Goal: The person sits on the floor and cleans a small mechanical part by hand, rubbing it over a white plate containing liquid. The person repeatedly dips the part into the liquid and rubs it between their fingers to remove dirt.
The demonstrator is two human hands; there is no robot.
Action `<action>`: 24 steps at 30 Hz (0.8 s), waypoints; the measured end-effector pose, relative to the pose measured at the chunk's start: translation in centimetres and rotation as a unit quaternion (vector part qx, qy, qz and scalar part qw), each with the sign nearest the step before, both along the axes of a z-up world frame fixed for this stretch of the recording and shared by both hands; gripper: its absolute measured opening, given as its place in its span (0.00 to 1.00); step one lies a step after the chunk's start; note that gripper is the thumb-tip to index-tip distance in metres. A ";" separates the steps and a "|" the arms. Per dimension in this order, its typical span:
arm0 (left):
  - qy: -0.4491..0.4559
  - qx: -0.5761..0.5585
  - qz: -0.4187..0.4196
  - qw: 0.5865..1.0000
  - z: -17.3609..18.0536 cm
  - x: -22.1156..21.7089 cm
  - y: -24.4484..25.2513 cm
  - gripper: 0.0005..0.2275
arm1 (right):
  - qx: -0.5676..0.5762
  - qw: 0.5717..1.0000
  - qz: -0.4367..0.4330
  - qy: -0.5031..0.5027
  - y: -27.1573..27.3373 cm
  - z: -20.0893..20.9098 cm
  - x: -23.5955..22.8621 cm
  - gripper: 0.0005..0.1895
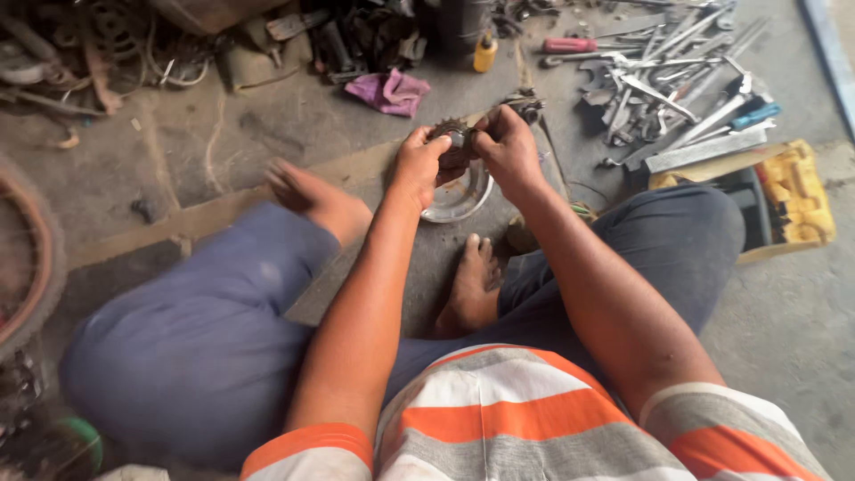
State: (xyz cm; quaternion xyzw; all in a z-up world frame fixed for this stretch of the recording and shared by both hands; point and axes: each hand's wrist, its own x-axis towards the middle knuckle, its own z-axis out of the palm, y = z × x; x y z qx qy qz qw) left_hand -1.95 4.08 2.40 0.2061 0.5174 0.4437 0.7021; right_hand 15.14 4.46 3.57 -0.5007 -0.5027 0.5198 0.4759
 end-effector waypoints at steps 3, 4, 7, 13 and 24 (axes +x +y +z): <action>-0.004 0.016 0.077 0.997 -1.2 2.6 -0.6 0.10 | 0.014 0.999 0.032 -0.005 -0.6 -1.0 1.1 0.07; -0.001 0.015 0.082 0.997 -1.6 3.1 -1.0 0.10 | 0.005 0.999 0.037 0.001 -0.9 -1.2 1.3 0.06; 0.029 0.028 0.092 0.995 -2.3 3.1 -1.7 0.10 | -0.021 0.998 0.056 0.021 -1.4 -1.4 1.0 0.06; 0.088 0.079 -0.042 0.992 -2.1 1.7 -2.7 0.10 | -0.093 0.984 0.136 0.066 -1.6 0.3 1.7 0.05; 0.067 0.066 -0.205 0.974 -2.5 -2.8 -3.6 0.10 | -0.161 0.945 0.282 -0.040 -0.3 0.1 0.5 0.06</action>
